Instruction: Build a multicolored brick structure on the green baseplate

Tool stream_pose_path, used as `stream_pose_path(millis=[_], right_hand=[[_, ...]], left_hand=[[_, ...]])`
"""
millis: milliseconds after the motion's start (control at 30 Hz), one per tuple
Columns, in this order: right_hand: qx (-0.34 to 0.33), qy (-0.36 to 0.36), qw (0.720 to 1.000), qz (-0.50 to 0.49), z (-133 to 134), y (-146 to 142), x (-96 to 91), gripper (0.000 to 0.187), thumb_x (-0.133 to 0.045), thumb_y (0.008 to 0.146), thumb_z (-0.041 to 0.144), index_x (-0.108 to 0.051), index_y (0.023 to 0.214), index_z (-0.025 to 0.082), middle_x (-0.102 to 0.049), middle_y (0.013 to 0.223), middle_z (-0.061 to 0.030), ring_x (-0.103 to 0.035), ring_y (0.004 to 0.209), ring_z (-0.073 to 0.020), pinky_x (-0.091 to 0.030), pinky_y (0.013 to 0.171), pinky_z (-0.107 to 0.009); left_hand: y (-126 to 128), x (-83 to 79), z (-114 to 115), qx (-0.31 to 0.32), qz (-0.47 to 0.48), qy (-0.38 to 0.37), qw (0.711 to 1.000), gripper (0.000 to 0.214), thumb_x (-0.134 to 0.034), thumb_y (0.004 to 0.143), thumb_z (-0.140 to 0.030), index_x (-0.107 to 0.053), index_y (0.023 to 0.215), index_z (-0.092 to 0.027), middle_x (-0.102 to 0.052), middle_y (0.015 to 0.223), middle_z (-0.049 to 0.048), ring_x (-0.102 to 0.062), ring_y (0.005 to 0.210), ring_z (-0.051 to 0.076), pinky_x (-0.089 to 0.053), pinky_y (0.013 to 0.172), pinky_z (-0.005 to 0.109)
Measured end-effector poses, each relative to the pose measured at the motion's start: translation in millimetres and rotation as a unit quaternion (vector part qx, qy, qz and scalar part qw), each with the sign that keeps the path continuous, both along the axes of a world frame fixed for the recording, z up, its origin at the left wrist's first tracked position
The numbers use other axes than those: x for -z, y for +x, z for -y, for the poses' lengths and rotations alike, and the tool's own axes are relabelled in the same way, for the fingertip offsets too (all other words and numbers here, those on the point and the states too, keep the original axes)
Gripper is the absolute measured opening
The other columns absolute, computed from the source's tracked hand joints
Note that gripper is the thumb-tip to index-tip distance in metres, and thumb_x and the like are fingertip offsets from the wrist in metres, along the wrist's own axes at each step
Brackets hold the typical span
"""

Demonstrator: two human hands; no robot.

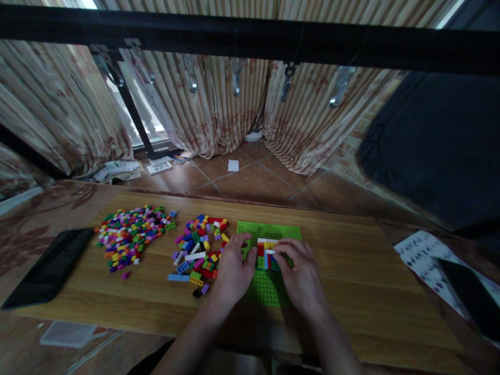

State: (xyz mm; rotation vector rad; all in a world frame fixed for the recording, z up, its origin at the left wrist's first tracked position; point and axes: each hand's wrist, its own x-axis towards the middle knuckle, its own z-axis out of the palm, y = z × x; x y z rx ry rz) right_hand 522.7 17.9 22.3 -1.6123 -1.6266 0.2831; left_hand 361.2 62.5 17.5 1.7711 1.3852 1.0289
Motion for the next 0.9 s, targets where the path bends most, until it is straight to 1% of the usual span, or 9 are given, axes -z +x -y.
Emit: stream_pose_path(millis=[100,233,433,600,667,767,833,900], right_hand=[[0.009,-0.002,1.000,0.017,-2.9,-2.4,2.6,0.013,-0.057,0.090,0.027,-0.070,0.087,0.025,-0.063,0.113,-0.0071,-0.056,0.105,-0.0260,-0.046,0.091,-0.043],[0.022,-0.010,1.000,0.006,-3.3,-3.5,3.8,0.013,-0.058,0.089,0.025,-0.070,0.087,0.025,-0.062,0.114,-0.0078,-0.056,0.107,-0.0261,-0.046,0.093,-0.044],[0.063,-0.010,0.996,-0.059,-3.7,-4.3,4.2,0.011,-0.061,0.085,0.028,-0.071,0.087,0.023,-0.063,0.109,-0.0083,-0.059,0.103,-0.0248,-0.046,0.094,-0.043],[0.085,-0.026,0.987,-0.132,-4.7,0.4,5.3,0.018,-0.065,0.079,0.033,-0.071,0.092,0.022,-0.064,0.109,-0.0087,-0.060,0.104,-0.0251,-0.045,0.096,-0.044],[0.089,-0.037,0.981,-0.167,-4.7,3.9,6.5,0.023,-0.066,0.078,0.036,-0.071,0.094,0.021,-0.065,0.107,-0.0084,-0.060,0.102,-0.0249,-0.046,0.093,-0.043],[0.104,-0.068,0.969,-0.214,-5.3,7.8,9.1,0.030,-0.064,0.079,0.041,-0.070,0.099,0.020,-0.068,0.102,-0.0085,-0.062,0.093,-0.0240,-0.049,0.082,-0.039],[0.112,-0.092,0.963,-0.226,-6.5,8.1,10.7,0.034,-0.061,0.081,0.044,-0.070,0.102,0.019,-0.069,0.099,-0.0090,-0.063,0.088,-0.0237,-0.050,0.076,-0.038],[0.111,-0.102,0.963,-0.223,-8.5,6.9,12.1,0.036,-0.061,0.081,0.045,-0.070,0.104,0.018,-0.071,0.098,-0.0097,-0.064,0.087,-0.0239,-0.050,0.075,-0.038]], left_hand=[[4.7,0.3,0.7,0.006,-0.014,-0.014,1.000,0.025,-0.056,0.088,-0.024,-0.062,0.111,-0.017,-0.068,0.105,0.0094,-0.065,0.093,0.021,-0.052,0.085,0.037],[9.7,-0.2,-0.6,0.012,-0.030,-0.042,0.999,0.028,-0.055,0.089,-0.027,-0.063,0.113,-0.016,-0.068,0.104,0.0091,-0.064,0.083,0.019,-0.051,0.080,0.035],[14.9,-1.3,-4.8,0.010,-0.017,-0.081,0.997,0.028,-0.056,0.088,-0.030,-0.065,0.111,-0.015,-0.070,0.100,0.0080,-0.065,0.083,0.018,-0.051,0.075,0.031],[16.8,-1.4,-6.0,-0.006,-0.007,-0.084,0.996,0.029,-0.059,0.086,-0.032,-0.066,0.108,-0.014,-0.071,0.099,0.0087,-0.066,0.082,0.018,-0.052,0.073,0.029],[17.1,-1.4,-5.9,-0.006,-0.004,-0.084,0.996,0.029,-0.060,0.086,-0.033,-0.066,0.108,-0.014,-0.071,0.099,0.0089,-0.066,0.081,0.018,-0.052,0.073,0.029],[17.7,-1.5,-5.7,-0.002,-0.008,-0.082,0.997,0.030,-0.060,0.086,-0.033,-0.066,0.109,-0.014,-0.072,0.101,0.0093,-0.066,0.082,0.018,-0.052,0.074,0.030],[18.3,-2.1,-5.6,-0.002,-0.019,-0.077,0.997,0.030,-0.060,0.086,-0.033,-0.066,0.109,-0.014,-0.072,0.101,0.0095,-0.067,0.084,0.019,-0.052,0.076,0.030],[19.3,-3.3,-5.5,-0.006,-0.028,-0.070,0.997,0.028,-0.060,0.087,-0.032,-0.067,0.108,-0.014,-0.072,0.100,0.0093,-0.067,0.085,0.019,-0.051,0.078,0.031]])
